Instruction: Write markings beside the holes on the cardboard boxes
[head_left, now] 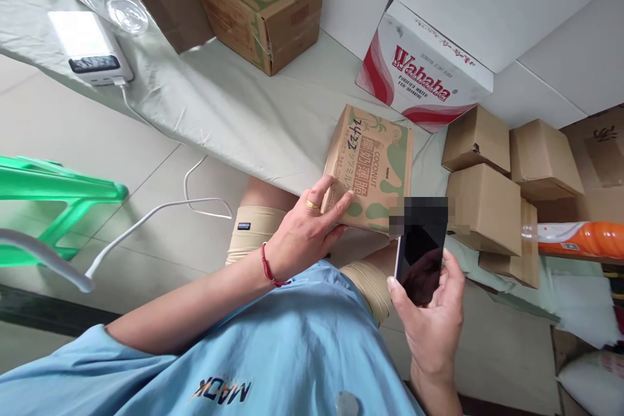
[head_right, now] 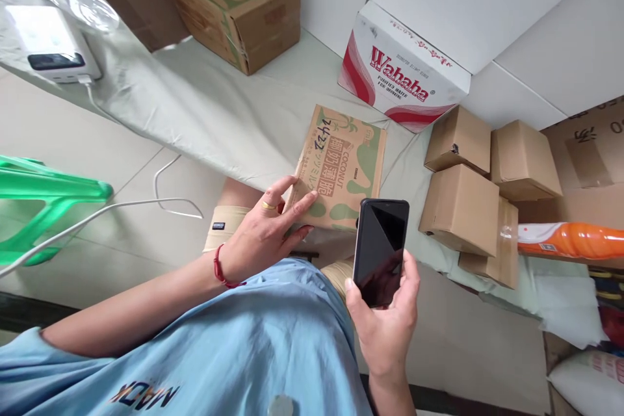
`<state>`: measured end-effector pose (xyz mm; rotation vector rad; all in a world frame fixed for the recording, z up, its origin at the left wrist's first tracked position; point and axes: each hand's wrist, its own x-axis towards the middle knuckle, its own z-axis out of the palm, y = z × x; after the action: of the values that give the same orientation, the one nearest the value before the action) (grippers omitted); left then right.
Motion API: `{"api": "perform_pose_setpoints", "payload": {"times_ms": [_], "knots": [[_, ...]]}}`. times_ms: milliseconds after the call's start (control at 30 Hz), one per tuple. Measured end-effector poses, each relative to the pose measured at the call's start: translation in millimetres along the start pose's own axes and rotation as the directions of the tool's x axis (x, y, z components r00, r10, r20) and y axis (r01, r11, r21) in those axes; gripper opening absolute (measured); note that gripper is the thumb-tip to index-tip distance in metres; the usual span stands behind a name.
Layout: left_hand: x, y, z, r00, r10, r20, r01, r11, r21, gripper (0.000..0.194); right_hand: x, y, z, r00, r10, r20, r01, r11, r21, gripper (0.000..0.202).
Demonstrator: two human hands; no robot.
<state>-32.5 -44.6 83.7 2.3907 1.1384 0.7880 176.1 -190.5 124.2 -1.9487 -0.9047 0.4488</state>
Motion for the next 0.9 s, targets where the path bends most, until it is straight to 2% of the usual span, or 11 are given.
{"api": "perform_pose_setpoints", "payload": {"times_ms": [267, 533, 633, 700, 800, 900], "knots": [[-3.3, -6.4, 10.8, 0.989, 0.103, -0.108, -0.099, 0.994, 0.045, 0.056, -0.5, -3.3, 9.1, 0.998, 0.058, -0.009, -0.059, 0.995, -0.079, 0.108], [-6.6, -11.4, 15.1, 0.989, 0.076, -0.128, -0.071, 0.996, 0.047, 0.06, 2.8, 0.4, 14.7, 0.999, 0.051, -0.008, -0.052, 0.997, -0.063, 0.106], [-8.0, -12.7, 15.4, 0.982, 0.069, -0.176, -0.075, 0.997, -0.03, 0.06, 6.0, 1.4, 12.7, 0.998, 0.058, 0.014, -0.058, 0.998, -0.016, 0.105], [-10.1, -13.1, 15.4, 0.976, 0.003, -0.216, -0.033, 0.99, -0.135, 0.061, 13.0, 5.3, 9.2, 0.998, 0.067, 0.014, -0.067, 0.997, 0.023, 0.105], [-13.6, -14.5, 14.6, 0.949, -0.213, -0.233, 0.122, 0.929, -0.35, 0.054, 35.6, 20.9, 2.0, 0.995, 0.084, -0.062, -0.082, 0.996, 0.027, 0.109], [-13.6, -19.1, 13.7, 0.865, -0.476, -0.161, 0.319, 0.768, -0.556, 0.046, 70.0, 45.9, -3.6, 0.978, 0.125, -0.167, -0.147, 0.981, -0.13, 0.114]]}}
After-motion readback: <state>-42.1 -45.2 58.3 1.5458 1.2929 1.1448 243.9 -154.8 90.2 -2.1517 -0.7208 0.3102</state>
